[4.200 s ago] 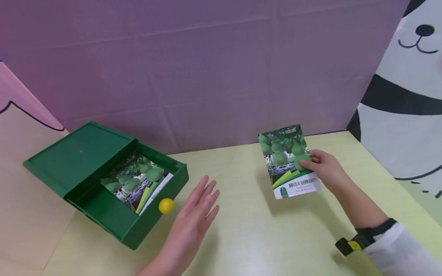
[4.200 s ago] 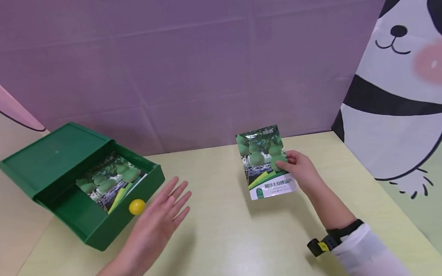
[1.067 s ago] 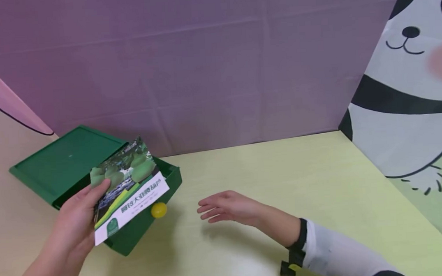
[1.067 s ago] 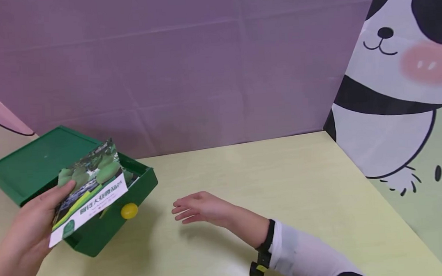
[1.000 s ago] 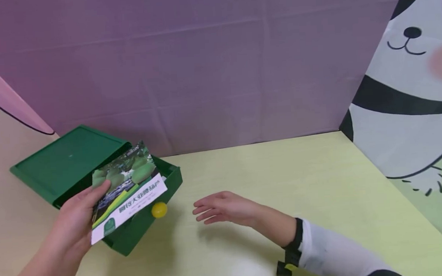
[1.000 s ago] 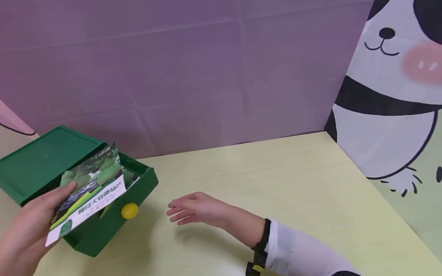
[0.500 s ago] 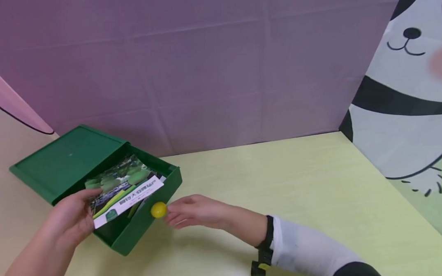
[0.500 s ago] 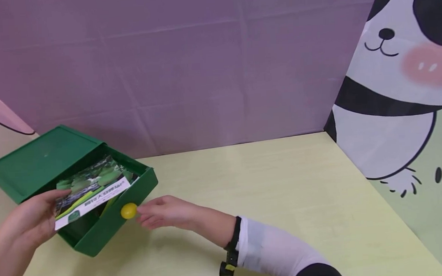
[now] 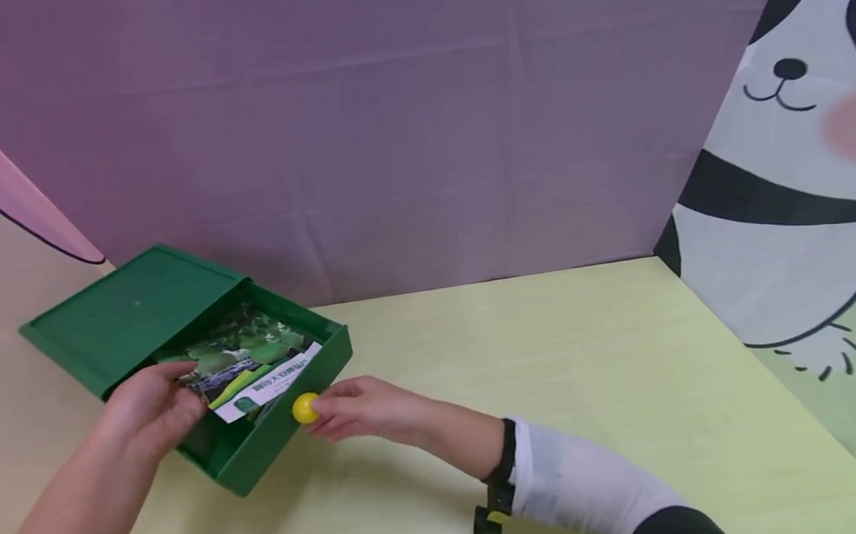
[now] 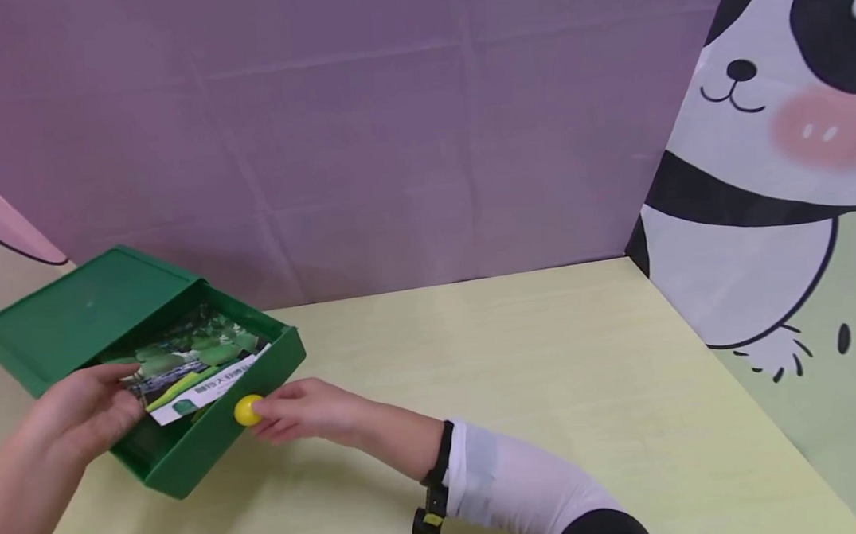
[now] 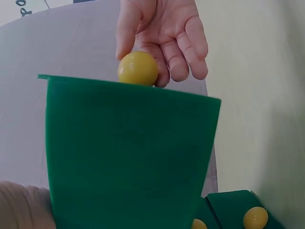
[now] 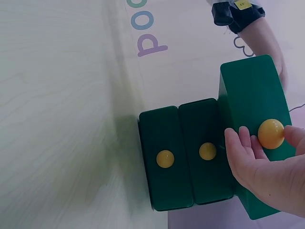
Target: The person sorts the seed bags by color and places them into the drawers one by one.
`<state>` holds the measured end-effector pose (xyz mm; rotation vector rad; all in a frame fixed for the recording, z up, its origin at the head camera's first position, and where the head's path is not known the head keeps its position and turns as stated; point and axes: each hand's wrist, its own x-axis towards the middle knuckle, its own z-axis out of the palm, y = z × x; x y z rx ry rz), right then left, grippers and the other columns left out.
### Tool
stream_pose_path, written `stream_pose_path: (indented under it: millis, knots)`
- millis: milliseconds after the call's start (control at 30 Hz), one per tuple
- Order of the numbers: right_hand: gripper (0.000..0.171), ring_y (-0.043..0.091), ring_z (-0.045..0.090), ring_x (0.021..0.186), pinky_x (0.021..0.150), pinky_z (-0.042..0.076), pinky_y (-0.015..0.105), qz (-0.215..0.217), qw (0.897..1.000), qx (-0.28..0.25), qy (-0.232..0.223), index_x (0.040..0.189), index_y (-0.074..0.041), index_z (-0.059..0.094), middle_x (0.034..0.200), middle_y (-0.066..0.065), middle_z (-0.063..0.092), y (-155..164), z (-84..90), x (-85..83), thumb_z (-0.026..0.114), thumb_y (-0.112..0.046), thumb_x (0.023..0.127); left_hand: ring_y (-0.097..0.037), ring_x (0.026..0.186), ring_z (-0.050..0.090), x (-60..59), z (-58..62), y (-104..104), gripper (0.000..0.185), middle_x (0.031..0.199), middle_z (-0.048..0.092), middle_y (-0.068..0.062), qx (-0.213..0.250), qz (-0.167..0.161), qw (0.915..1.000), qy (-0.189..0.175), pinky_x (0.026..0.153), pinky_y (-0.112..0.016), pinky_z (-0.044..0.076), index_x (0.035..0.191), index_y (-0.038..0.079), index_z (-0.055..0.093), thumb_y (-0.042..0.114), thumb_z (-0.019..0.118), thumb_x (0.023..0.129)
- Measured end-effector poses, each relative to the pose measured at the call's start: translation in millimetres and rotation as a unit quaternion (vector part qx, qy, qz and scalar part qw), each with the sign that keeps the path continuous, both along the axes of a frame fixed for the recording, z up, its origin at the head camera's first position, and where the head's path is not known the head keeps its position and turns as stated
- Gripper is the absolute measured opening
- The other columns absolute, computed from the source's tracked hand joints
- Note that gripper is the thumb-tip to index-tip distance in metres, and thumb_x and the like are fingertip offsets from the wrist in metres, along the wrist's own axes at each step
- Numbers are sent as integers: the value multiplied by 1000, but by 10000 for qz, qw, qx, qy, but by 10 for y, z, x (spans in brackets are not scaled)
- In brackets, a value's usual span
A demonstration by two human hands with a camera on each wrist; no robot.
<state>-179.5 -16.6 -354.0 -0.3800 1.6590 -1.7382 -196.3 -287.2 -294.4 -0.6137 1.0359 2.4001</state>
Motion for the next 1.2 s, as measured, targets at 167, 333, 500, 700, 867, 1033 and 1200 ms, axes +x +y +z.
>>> stream_pose_path:
  millis: [167, 333, 500, 700, 867, 1033, 1200]
  knots:
    - [32, 32, 66, 108, 93, 55, 35, -2, 10000, 47, 29, 118, 8, 57, 113, 21, 68, -1, 24, 9, 52, -18, 100, -9, 147, -15, 21, 38, 81, 72, 157, -26, 16, -544, -187, 9978, 319, 121, -29, 4, 141, 36, -36, 34, 26, 106]
    - [32, 30, 67, 106, 93, 55, 35, 50, 10000, 5, 60, 118, 8, 57, 114, 22, 67, -1, 34, -2, 52, -18, 101, -14, 133, -41, 56, 117, 124, 75, 137, -53, 11, -1021, -301, 9932, 481, 119, -36, -14, 129, 30, -47, 40, 24, 105]
    - [33, 26, 68, 104, 94, 54, 35, 94, 10000, -13, 26, 119, 9, 57, 116, 24, 66, 3, 21, -14, 51, -18, 101, -13, 129, -45, 136, 192, 173, 75, 134, -56, 13, -1217, -195, 9911, 506, 117, -42, -18, 127, 36, -46, 44, 24, 104]
    - [33, 28, 67, 104, 94, 54, 36, 103, 9999, 33, 60, 118, 9, 58, 115, 24, 67, 2, 7, -8, 52, -18, 101, -17, 126, -49, 254, 220, 284, 75, 133, -55, 15, -1944, -554, 9762, 786, 113, -43, -25, 126, 37, -46, 46, 24, 104]
    - [33, 33, 66, 107, 94, 54, 37, 93, 9999, 59, 71, 118, 9, 58, 115, 24, 67, 3, 20, 0, 52, -19, 101, -29, 131, -44, 317, 207, 355, 70, 145, -45, 5, -2562, -1467, 9412, 1643, 112, -53, -22, 145, 23, -31, 45, 22, 105]
    - [33, 28, 68, 103, 94, 54, 37, 93, 9999, 64, 65, 118, 8, 58, 116, 24, 67, 4, 27, -2, 52, -19, 101, -37, 141, -29, 329, 304, 353, 65, 159, -27, -4, -3042, -2010, 8932, 2630, 113, -64, -10, 155, 21, -10, 40, 28, 106]
    - [31, 27, 68, 101, 95, 54, 39, 76, 9999, 104, 77, 117, 8, 58, 114, 24, 67, -2, 29, -11, 53, -18, 100, -39, 147, -12, 279, 581, 242, 55, 164, -9, 1, -4965, -2198, 7562, 3653, 110, -71, 1, 156, 35, 9, 42, 29, 106]
